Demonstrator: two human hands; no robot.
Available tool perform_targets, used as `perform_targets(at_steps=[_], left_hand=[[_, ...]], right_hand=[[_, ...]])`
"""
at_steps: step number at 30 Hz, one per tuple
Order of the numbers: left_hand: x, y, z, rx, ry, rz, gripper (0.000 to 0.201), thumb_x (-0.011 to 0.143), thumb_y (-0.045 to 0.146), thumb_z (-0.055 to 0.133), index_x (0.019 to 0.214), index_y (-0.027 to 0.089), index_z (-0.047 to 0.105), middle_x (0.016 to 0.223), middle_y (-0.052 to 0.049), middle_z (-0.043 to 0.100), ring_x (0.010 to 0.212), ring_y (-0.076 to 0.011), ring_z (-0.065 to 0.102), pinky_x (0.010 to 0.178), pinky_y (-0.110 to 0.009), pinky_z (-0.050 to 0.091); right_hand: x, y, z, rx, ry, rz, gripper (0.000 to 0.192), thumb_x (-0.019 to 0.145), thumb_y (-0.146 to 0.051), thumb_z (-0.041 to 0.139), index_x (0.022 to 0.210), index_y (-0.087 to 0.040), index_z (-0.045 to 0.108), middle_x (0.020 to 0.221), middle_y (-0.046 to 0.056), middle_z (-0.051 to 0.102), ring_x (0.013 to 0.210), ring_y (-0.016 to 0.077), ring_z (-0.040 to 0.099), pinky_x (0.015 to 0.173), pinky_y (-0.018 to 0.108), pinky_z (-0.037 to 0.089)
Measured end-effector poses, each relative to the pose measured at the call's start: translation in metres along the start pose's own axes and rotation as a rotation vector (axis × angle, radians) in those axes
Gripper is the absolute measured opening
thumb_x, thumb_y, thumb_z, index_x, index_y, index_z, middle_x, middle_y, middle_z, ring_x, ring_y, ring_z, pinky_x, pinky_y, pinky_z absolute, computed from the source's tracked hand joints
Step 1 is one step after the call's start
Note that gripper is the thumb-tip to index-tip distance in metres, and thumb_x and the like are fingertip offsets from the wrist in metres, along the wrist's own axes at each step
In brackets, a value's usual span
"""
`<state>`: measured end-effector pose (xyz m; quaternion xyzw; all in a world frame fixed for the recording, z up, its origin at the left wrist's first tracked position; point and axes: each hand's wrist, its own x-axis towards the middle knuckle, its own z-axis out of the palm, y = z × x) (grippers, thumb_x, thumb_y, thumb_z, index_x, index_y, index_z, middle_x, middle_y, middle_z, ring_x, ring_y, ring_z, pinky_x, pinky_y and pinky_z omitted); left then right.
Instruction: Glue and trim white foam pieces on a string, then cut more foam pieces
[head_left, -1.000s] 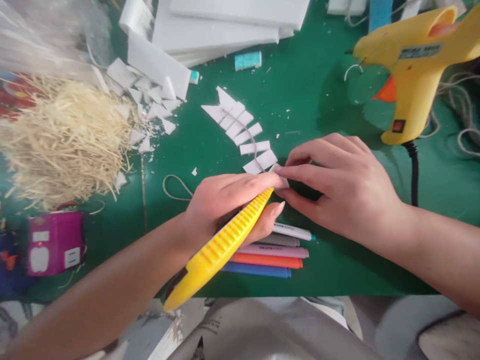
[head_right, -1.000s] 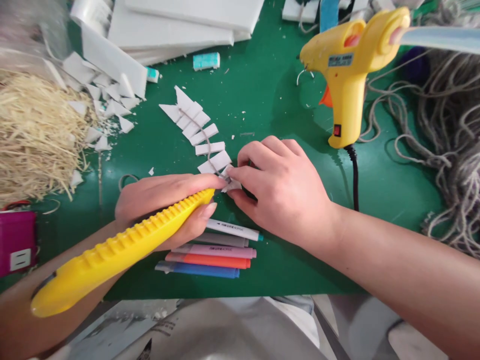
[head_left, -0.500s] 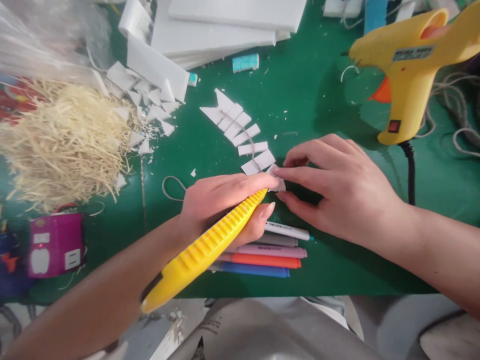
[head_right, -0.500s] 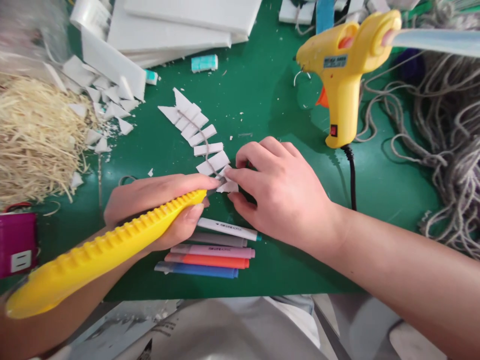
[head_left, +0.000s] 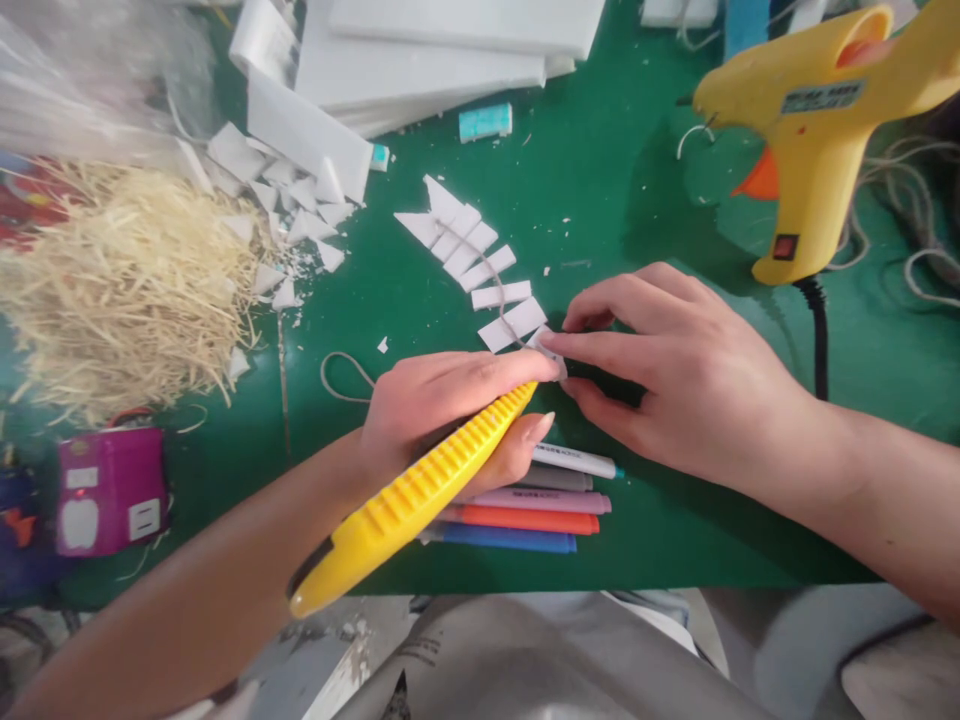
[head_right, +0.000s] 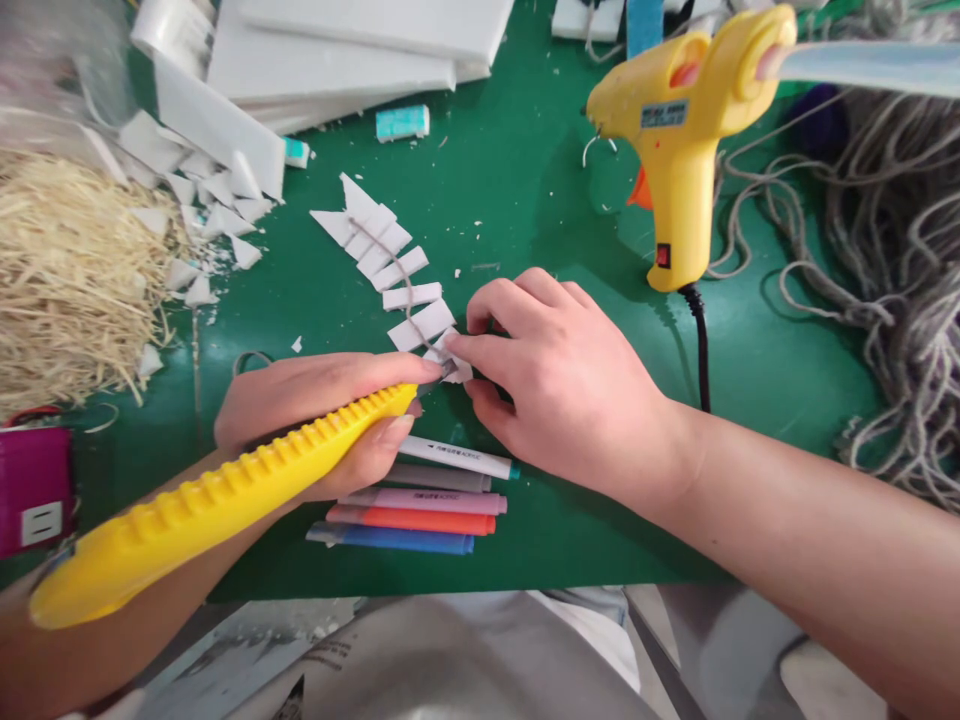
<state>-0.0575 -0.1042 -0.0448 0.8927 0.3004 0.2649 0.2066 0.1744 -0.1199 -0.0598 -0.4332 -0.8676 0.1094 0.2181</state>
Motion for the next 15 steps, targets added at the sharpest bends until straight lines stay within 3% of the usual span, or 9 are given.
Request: perform_targets(at_steps=[6, 15], left_hand=[[0.0017, -0.0017, 0.0014, 0.056, -0.022, 0.120, 0.018, 0.096, 0.021, 0.057, 0.108, 0.023, 0.071, 0.095, 0.000, 0.083, 0.077, -0.0138, 0.078, 0.080, -0.021, 0.066], [0.0012, 0.0036, -0.0040, 0.058, -0.042, 0.041, 0.018, 0.099, 0.025, 0.056, 0.107, 0.020, 0.072, 0.096, -0.001, 0.083, 0.079, -0.0134, 0.078, 0.080, -0.017, 0.064]], right_hand=[[-0.0002, 0.0001, 0.0000, -0.005, -0.004, 0.007, 0.026, 0.096, -0.024, 0.061, 0.113, -0.024, 0.081, 0.109, 0.010, 0.075, 0.093, 0.0247, 0.063, 0.071, 0.038, 0.049], [0.0004, -0.0021, 0.0018, 0.005, 0.011, 0.021, 0.022, 0.095, -0.022, 0.062, 0.105, -0.023, 0.081, 0.106, 0.010, 0.075, 0.092, 0.0246, 0.062, 0.075, 0.040, 0.049]])
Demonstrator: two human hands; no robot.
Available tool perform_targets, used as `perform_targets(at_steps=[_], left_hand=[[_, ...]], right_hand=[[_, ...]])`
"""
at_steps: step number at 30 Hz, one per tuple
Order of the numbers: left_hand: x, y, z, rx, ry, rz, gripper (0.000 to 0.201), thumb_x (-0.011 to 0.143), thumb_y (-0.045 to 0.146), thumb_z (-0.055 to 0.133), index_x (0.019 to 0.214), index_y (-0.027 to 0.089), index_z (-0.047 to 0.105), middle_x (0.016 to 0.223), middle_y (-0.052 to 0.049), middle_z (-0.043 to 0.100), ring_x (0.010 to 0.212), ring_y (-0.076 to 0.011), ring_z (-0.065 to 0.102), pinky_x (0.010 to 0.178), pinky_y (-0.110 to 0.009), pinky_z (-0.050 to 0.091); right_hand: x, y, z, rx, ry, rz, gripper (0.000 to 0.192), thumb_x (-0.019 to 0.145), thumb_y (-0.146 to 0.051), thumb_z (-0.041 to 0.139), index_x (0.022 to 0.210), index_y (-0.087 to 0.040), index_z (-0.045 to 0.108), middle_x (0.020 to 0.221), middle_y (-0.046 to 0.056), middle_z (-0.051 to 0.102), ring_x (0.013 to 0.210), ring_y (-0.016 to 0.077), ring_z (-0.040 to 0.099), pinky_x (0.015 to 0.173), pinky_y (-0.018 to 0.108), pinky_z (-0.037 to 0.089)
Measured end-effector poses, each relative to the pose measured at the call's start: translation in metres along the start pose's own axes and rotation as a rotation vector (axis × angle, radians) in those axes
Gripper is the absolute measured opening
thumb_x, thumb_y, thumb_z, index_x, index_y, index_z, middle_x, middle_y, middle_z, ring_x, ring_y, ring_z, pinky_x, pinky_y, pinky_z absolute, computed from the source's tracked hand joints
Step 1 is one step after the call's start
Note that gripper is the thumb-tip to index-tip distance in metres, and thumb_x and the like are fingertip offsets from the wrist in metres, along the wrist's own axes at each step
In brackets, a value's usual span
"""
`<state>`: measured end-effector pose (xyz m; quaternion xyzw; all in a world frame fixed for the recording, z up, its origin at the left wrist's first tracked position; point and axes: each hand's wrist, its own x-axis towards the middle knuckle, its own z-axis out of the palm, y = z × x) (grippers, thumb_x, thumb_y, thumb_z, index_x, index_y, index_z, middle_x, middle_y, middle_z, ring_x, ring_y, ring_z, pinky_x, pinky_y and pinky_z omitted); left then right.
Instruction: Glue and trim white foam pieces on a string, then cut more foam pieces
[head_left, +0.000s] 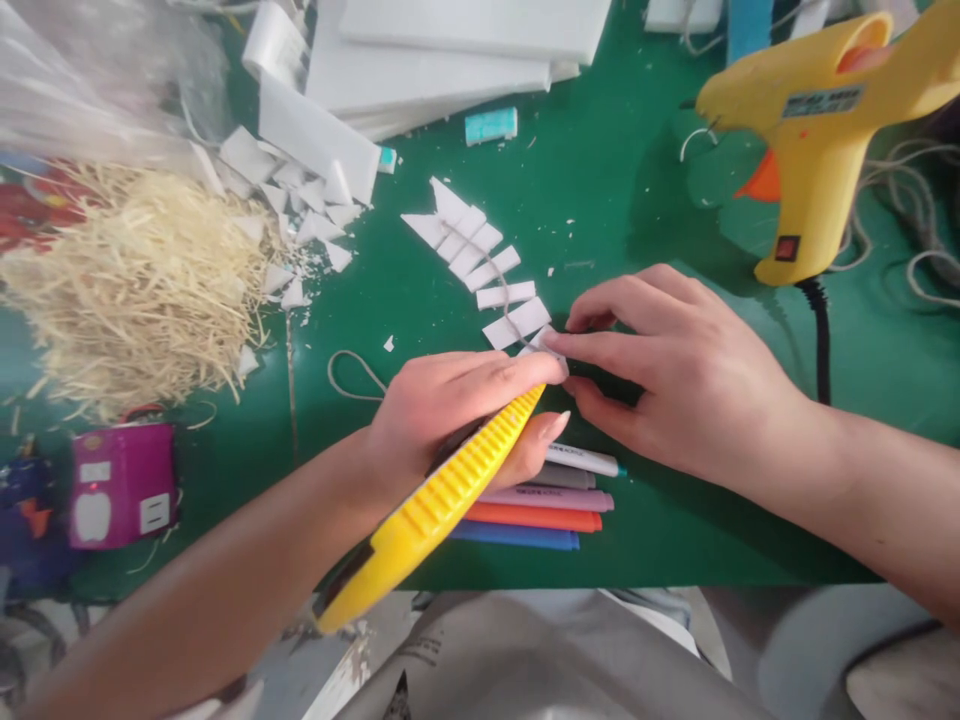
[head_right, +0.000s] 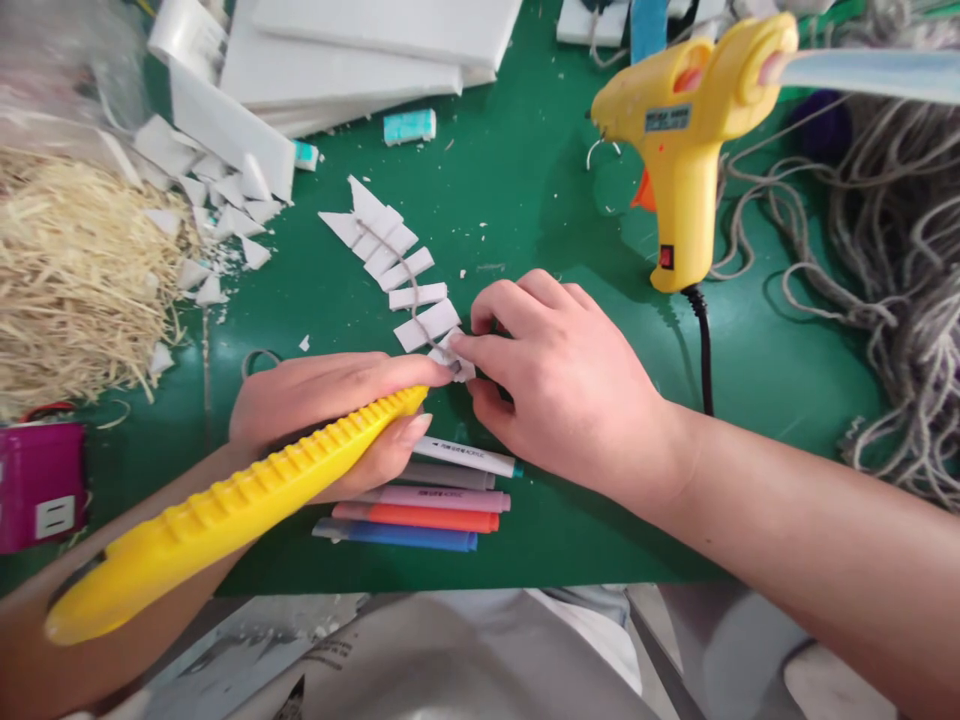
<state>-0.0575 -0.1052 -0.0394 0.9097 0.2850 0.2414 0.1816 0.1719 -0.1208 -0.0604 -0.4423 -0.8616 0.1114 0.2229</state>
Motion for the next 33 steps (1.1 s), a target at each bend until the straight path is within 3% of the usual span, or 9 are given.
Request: perform_targets(at_steps=[5, 11, 18, 24, 33], left_hand=[[-0.003, 0.002, -0.002, -0.028, 0.044, -0.080, 0.020, 0.098, 0.026, 0.057, 0.108, 0.022, 0.073, 0.095, 0.001, 0.083, 0.080, -0.0147, 0.079, 0.085, -0.019, 0.065], [-0.003, -0.001, 0.000, -0.020, 0.012, -0.087, 0.022, 0.098, 0.027, 0.057, 0.110, 0.021, 0.074, 0.096, 0.000, 0.083, 0.081, -0.0149, 0.079, 0.084, -0.019, 0.065], [-0.006, -0.007, 0.011, -0.009, 0.136, -0.040, 0.025, 0.099, 0.030, 0.053, 0.107, 0.022, 0.075, 0.094, 0.001, 0.083, 0.077, -0.0133, 0.078, 0.080, -0.018, 0.064], [-0.004, -0.004, 0.007, 0.007, 0.059, -0.052, 0.021, 0.099, 0.026, 0.055, 0.107, 0.019, 0.074, 0.096, 0.000, 0.083, 0.079, -0.0130, 0.078, 0.082, -0.017, 0.062], [-0.018, -0.010, 0.002, -0.129, 0.317, -0.013, 0.024, 0.100, 0.032, 0.057, 0.116, 0.023, 0.073, 0.087, 0.001, 0.079, 0.059, -0.0116, 0.069, 0.065, -0.022, 0.063]], right_hand=[[0.000, -0.001, 0.000, 0.017, 0.014, 0.028, 0.025, 0.097, -0.022, 0.059, 0.109, -0.023, 0.080, 0.108, 0.010, 0.076, 0.094, 0.0243, 0.062, 0.077, 0.040, 0.049], [-0.001, 0.002, 0.000, 0.006, 0.006, -0.033, 0.025, 0.097, -0.022, 0.059, 0.112, -0.022, 0.079, 0.112, 0.009, 0.077, 0.099, 0.0243, 0.065, 0.081, 0.040, 0.049], [-0.001, 0.002, 0.002, -0.057, 0.047, -0.113, 0.023, 0.098, -0.018, 0.058, 0.110, -0.021, 0.077, 0.114, 0.008, 0.079, 0.101, 0.0245, 0.068, 0.084, 0.041, 0.051], [0.000, 0.003, 0.002, -0.087, 0.057, -0.151, 0.021, 0.098, -0.018, 0.058, 0.107, -0.020, 0.076, 0.112, 0.007, 0.081, 0.099, 0.0241, 0.071, 0.085, 0.041, 0.054], [0.001, 0.003, -0.003, -0.032, 0.084, -0.160, 0.027, 0.097, -0.011, 0.055, 0.113, -0.020, 0.075, 0.107, 0.006, 0.082, 0.094, 0.0207, 0.074, 0.086, 0.039, 0.055]])
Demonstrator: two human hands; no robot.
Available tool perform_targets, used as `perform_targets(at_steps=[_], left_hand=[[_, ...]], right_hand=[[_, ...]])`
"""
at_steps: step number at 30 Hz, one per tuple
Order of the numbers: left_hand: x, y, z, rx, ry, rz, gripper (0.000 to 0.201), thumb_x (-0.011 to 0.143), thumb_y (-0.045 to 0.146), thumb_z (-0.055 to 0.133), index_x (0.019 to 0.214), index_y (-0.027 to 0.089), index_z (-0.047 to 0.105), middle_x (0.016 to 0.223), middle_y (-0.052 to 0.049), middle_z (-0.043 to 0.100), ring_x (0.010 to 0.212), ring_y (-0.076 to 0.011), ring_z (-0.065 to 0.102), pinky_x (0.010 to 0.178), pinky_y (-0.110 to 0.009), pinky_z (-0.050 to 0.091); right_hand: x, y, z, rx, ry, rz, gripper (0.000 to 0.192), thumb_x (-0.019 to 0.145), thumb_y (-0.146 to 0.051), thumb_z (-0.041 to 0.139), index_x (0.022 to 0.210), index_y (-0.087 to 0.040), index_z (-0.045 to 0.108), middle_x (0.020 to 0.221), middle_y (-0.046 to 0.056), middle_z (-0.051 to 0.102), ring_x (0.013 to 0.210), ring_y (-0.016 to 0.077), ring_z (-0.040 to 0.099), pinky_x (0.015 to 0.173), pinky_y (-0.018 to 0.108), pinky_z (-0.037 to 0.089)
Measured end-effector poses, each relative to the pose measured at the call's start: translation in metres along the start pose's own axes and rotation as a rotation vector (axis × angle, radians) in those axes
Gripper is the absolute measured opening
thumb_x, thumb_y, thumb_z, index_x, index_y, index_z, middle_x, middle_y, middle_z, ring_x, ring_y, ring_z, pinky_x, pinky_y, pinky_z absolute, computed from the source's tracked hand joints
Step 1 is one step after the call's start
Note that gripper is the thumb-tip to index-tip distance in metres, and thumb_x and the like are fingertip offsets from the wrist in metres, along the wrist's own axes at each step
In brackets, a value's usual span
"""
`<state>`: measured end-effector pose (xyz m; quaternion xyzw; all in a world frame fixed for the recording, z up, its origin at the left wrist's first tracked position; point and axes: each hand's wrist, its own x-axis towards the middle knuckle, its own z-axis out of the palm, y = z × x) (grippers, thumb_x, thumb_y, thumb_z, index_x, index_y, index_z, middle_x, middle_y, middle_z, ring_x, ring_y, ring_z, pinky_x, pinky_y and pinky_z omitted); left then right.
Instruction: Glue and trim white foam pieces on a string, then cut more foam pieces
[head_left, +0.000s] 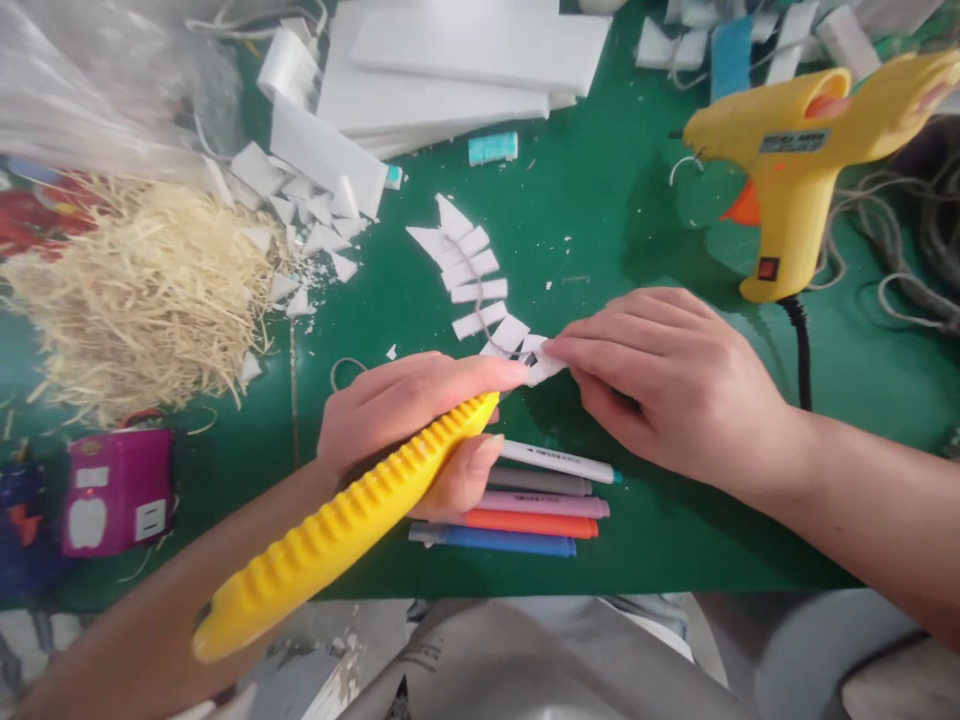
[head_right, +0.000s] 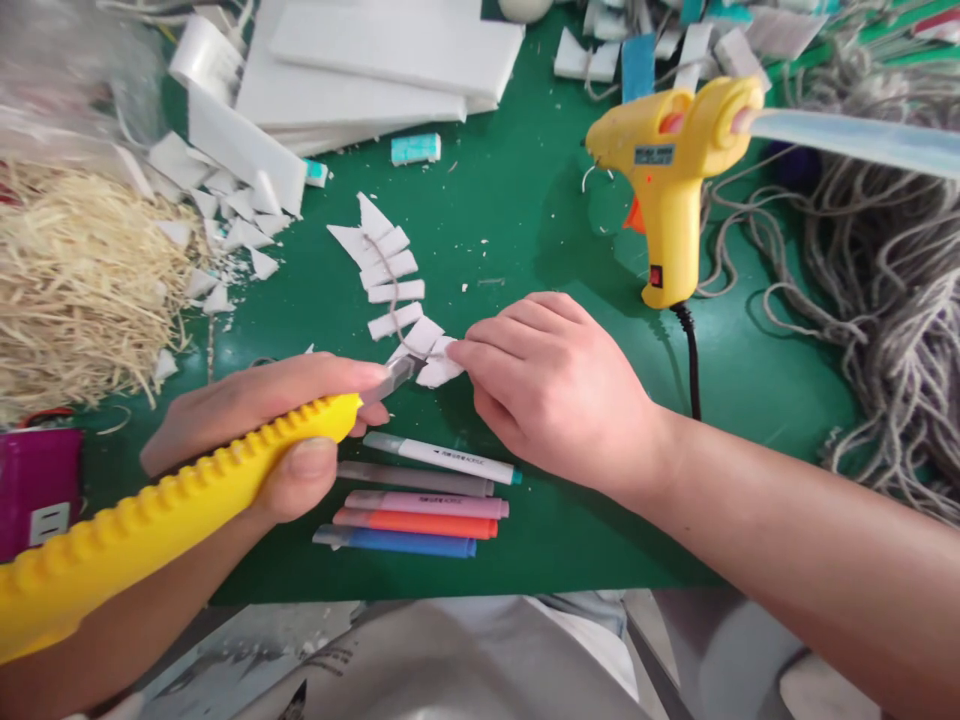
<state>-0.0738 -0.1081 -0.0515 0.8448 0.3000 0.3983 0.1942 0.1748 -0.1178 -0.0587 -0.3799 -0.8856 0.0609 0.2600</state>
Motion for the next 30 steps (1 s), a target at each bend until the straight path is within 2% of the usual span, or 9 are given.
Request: perform_targets(at_steps=[6, 9, 14, 17, 21, 23, 30], left_hand=[[-0.005, -0.001, -0.012, 0.048, -0.018, 0.042, 0.027, 0.103, 0.033, 0.054, 0.122, 0.024, 0.071, 0.090, 0.000, 0.079, 0.060, -0.0139, 0.069, 0.054, -0.027, 0.060], [-0.004, 0.001, -0.014, 0.028, -0.051, 0.017, 0.027, 0.104, 0.036, 0.055, 0.121, 0.022, 0.070, 0.091, -0.002, 0.079, 0.063, -0.0147, 0.069, 0.055, -0.030, 0.059], [-0.004, 0.001, -0.016, 0.027, -0.072, 0.066, 0.028, 0.105, 0.036, 0.055, 0.125, 0.023, 0.069, 0.093, -0.003, 0.080, 0.064, -0.0157, 0.071, 0.058, -0.031, 0.062], [-0.001, -0.001, -0.015, 0.030, -0.092, 0.063, 0.027, 0.104, 0.033, 0.057, 0.126, 0.022, 0.067, 0.098, -0.003, 0.081, 0.066, -0.0155, 0.072, 0.061, -0.030, 0.062], [0.005, -0.003, -0.012, 0.025, -0.129, 0.112, 0.026, 0.103, 0.030, 0.059, 0.126, 0.019, 0.065, 0.089, -0.002, 0.080, 0.066, -0.0143, 0.073, 0.064, -0.027, 0.062], [0.007, -0.005, -0.010, 0.029, -0.160, 0.125, 0.027, 0.103, 0.030, 0.060, 0.126, 0.017, 0.063, 0.087, -0.002, 0.079, 0.068, -0.0140, 0.074, 0.066, -0.025, 0.062], [0.012, -0.009, -0.005, 0.017, -0.195, 0.201, 0.027, 0.101, 0.026, 0.062, 0.125, 0.016, 0.062, 0.093, -0.005, 0.080, 0.071, -0.0147, 0.075, 0.064, -0.024, 0.062]], right_hand=[[0.003, -0.004, 0.004, 0.020, -0.035, 0.089, 0.026, 0.093, -0.018, 0.064, 0.115, -0.013, 0.077, 0.109, 0.014, 0.078, 0.093, 0.0266, 0.069, 0.073, 0.040, 0.055], [0.004, -0.003, 0.006, 0.021, -0.022, 0.082, 0.020, 0.097, -0.021, 0.064, 0.109, -0.015, 0.078, 0.104, 0.013, 0.077, 0.090, 0.0246, 0.067, 0.072, 0.039, 0.055], [0.008, -0.003, 0.004, 0.037, 0.020, 0.094, 0.019, 0.103, -0.022, 0.059, 0.103, -0.016, 0.077, 0.105, 0.011, 0.080, 0.090, 0.0202, 0.071, 0.074, 0.034, 0.054], [0.012, -0.006, 0.002, 0.171, 0.039, 0.230, 0.020, 0.104, -0.020, 0.055, 0.096, -0.020, 0.074, 0.098, 0.007, 0.080, 0.087, 0.0170, 0.073, 0.074, 0.029, 0.054], [0.018, -0.010, -0.002, 0.383, -0.026, 0.539, 0.020, 0.102, -0.027, 0.055, 0.088, -0.026, 0.070, 0.071, -0.003, 0.072, 0.059, 0.0132, 0.064, 0.060, 0.027, 0.050], [0.021, -0.011, -0.004, 0.474, -0.052, 0.633, 0.021, 0.101, -0.031, 0.056, 0.085, -0.026, 0.069, 0.067, -0.004, 0.069, 0.054, 0.0125, 0.059, 0.057, 0.027, 0.048], [0.025, -0.006, -0.007, 0.585, -0.097, 0.702, 0.027, 0.099, -0.033, 0.056, 0.075, -0.024, 0.067, 0.066, -0.002, 0.069, 0.058, 0.0136, 0.060, 0.059, 0.027, 0.049]])
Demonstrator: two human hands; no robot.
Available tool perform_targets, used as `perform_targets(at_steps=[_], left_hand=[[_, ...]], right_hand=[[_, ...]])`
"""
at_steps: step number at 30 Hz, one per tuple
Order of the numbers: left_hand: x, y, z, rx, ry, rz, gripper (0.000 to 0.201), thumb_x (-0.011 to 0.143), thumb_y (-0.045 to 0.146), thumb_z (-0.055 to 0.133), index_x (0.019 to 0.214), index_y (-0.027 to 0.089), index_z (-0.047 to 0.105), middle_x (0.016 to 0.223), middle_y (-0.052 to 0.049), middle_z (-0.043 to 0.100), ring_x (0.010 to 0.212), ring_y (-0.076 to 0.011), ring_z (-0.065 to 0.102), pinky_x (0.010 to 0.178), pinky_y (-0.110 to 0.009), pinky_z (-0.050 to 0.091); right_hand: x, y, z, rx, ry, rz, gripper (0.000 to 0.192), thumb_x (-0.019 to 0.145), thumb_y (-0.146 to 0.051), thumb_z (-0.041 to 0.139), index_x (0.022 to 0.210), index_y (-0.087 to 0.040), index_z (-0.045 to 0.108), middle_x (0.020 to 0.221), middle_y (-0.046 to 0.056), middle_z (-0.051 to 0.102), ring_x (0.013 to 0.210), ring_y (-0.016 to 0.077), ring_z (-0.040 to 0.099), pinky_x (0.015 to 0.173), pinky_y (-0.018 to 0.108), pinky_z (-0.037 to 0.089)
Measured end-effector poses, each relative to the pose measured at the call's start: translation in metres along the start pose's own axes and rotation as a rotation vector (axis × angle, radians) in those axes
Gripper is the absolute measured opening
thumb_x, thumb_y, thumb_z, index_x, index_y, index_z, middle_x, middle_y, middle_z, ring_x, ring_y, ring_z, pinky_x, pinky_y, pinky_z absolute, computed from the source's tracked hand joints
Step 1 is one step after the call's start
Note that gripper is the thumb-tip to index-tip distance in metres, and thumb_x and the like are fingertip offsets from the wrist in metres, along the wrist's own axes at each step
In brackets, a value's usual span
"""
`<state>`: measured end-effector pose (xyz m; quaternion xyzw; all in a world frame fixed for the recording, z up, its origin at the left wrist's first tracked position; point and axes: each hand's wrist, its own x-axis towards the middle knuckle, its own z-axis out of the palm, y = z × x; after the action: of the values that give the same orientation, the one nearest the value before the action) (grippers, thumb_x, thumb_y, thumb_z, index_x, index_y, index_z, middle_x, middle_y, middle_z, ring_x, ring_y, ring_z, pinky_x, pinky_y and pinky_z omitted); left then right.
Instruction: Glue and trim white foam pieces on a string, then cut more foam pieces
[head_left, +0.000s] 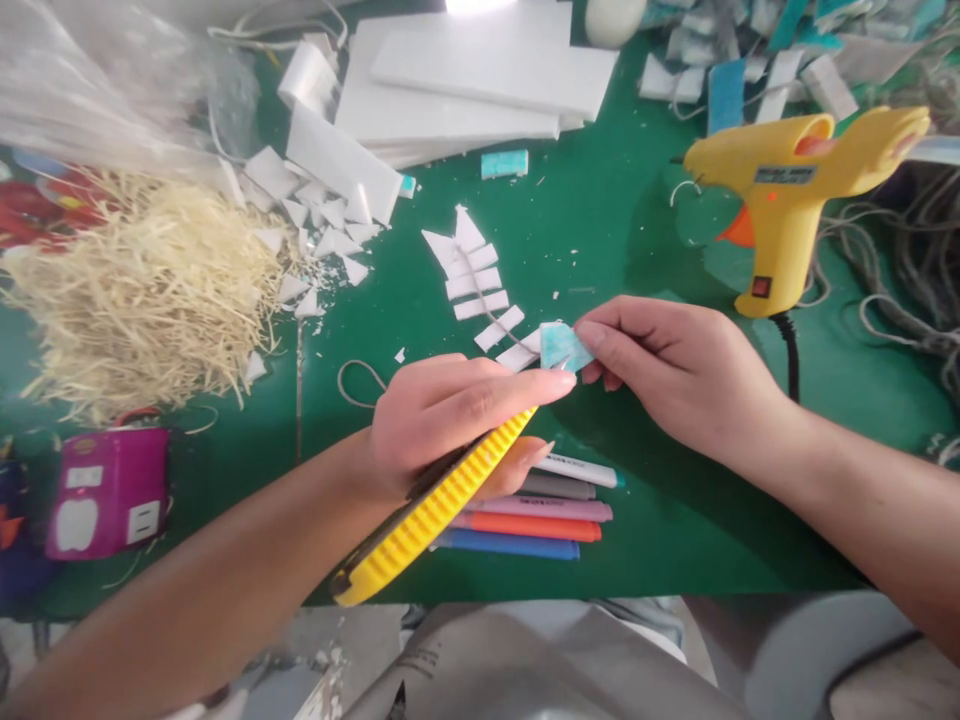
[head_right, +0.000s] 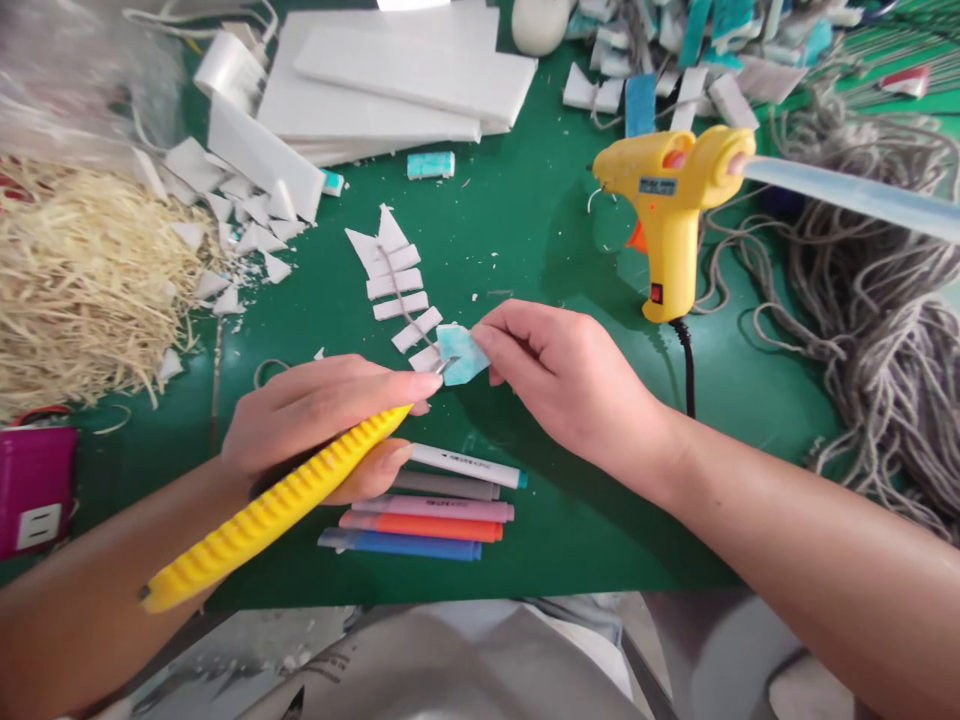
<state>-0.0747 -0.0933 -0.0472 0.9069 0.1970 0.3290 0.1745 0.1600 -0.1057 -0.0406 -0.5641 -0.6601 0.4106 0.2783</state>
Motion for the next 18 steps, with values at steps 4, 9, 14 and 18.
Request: perform_targets(at_steps=[4, 9, 14, 18], left_hand=[[0.0017, -0.0019, 0.0060, -0.026, 0.031, 0.052, 0.034, 0.095, 0.016, 0.065, 0.129, 0.018, 0.062, 0.091, -0.002, 0.080, 0.069, -0.0128, 0.074, 0.063, -0.022, 0.061], [-0.0003, -0.0006, 0.0083, -0.077, 0.006, 0.000, 0.047, 0.092, 0.010, 0.066, 0.138, 0.019, 0.060, 0.084, 0.003, 0.080, 0.066, -0.0119, 0.073, 0.059, -0.020, 0.059], [0.0008, 0.0008, 0.0039, 0.006, -0.058, 0.020, 0.036, 0.094, 0.011, 0.065, 0.127, 0.026, 0.068, 0.099, -0.001, 0.083, 0.068, -0.0155, 0.076, 0.057, -0.027, 0.061], [0.0001, -0.0012, 0.0020, -0.022, -0.106, 0.021, 0.034, 0.094, 0.008, 0.065, 0.124, 0.023, 0.069, 0.105, -0.004, 0.082, 0.075, -0.0162, 0.078, 0.062, -0.027, 0.064]], right_hand=[[0.0007, 0.0019, -0.0007, -0.003, -0.007, -0.039, 0.026, 0.099, -0.030, 0.058, 0.075, -0.025, 0.067, 0.065, -0.003, 0.070, 0.056, 0.0127, 0.058, 0.055, 0.027, 0.048], [-0.0007, 0.0034, -0.0013, 0.006, -0.025, -0.055, 0.026, 0.098, -0.029, 0.058, 0.076, -0.025, 0.070, 0.068, -0.003, 0.072, 0.059, 0.0136, 0.062, 0.057, 0.027, 0.051], [-0.0016, 0.0053, -0.0028, 0.007, -0.035, -0.071, 0.026, 0.099, -0.032, 0.060, 0.076, -0.025, 0.070, 0.068, -0.004, 0.073, 0.062, 0.0133, 0.067, 0.061, 0.026, 0.055], [-0.0019, 0.0064, -0.0026, -0.025, -0.027, -0.103, 0.025, 0.100, -0.030, 0.060, 0.077, -0.026, 0.071, 0.070, -0.004, 0.075, 0.061, 0.0126, 0.068, 0.059, 0.024, 0.055]])
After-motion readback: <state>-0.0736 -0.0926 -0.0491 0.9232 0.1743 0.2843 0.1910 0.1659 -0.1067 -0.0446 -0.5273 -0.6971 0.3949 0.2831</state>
